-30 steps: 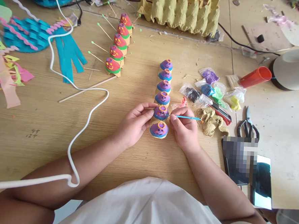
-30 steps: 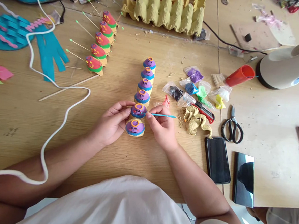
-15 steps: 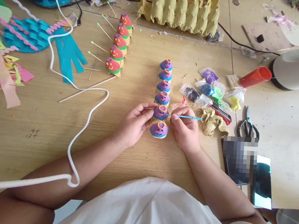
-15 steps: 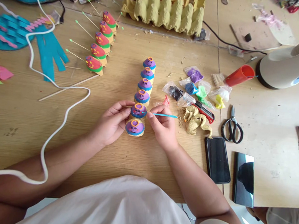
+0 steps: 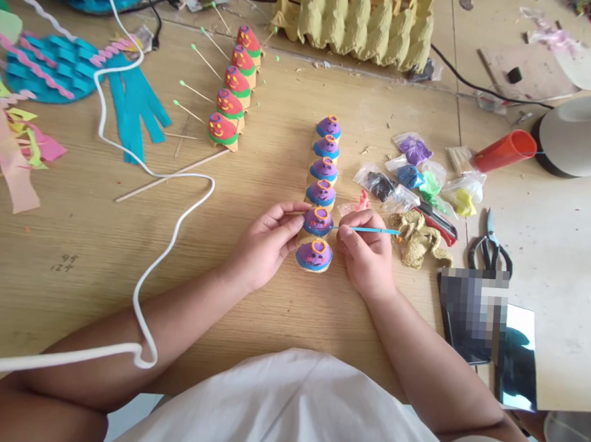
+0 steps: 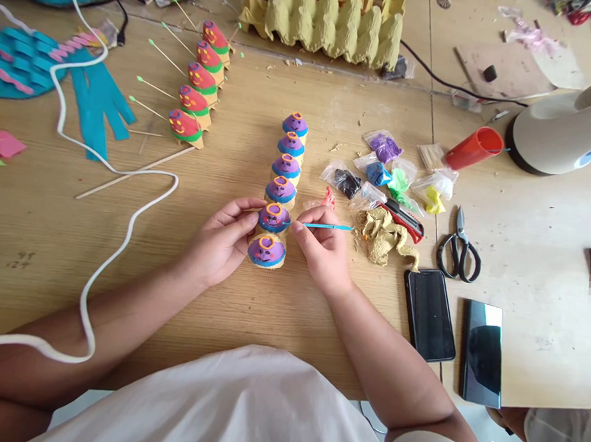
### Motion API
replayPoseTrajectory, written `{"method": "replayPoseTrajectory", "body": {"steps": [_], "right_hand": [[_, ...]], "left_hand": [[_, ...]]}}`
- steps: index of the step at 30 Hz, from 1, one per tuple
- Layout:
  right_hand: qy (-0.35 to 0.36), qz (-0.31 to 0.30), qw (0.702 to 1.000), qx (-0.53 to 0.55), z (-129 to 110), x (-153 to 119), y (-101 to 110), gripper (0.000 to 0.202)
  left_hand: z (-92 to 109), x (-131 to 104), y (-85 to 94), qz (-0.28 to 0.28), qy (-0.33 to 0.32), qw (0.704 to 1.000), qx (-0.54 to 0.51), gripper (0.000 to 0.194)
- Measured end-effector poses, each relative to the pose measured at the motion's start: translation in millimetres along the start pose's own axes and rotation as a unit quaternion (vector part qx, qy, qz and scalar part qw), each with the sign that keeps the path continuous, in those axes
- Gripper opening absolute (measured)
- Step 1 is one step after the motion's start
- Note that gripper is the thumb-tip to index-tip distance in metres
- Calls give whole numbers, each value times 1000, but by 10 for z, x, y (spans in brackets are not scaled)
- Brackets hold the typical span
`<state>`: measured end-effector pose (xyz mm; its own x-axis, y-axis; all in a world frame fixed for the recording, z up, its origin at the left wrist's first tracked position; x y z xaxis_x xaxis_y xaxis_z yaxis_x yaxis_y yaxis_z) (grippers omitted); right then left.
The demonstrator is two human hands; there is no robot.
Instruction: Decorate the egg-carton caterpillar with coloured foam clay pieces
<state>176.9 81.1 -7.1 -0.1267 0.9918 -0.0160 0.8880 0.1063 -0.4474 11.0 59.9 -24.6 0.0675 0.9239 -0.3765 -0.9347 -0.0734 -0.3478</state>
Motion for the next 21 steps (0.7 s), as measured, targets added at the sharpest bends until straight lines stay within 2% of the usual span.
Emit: {"method": "replayPoseTrajectory", "body": {"steps": [8,12,15,21], "right_hand": [[8,-6,1000,19,-25,-8,-32,24],[16,-7,999,50,-63,0,-65,24],[16,4,997,74,-90,23,-73,29],[4,28,995,98,-102,60,-53,34]], "left_hand": [[12,-23,-11,-1,-21,1000,15,25],[51,-63,-25,-11,-63,994,92,24],[137,-103,3,6,-116,972,204,27],[321,-168,10,34,-213,901,377,32]]}}
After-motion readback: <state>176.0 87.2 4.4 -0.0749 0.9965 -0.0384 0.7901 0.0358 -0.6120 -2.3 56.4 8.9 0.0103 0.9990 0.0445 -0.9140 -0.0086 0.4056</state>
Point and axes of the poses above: each hand's wrist, its own x-axis towards the middle knuckle, its own y-axis out of the back of the hand, z = x × y, the point moved 8 cm from there along x, towards the middle knuckle, and after that the axes turned 12 degrees about x, right-handed, at the moved point
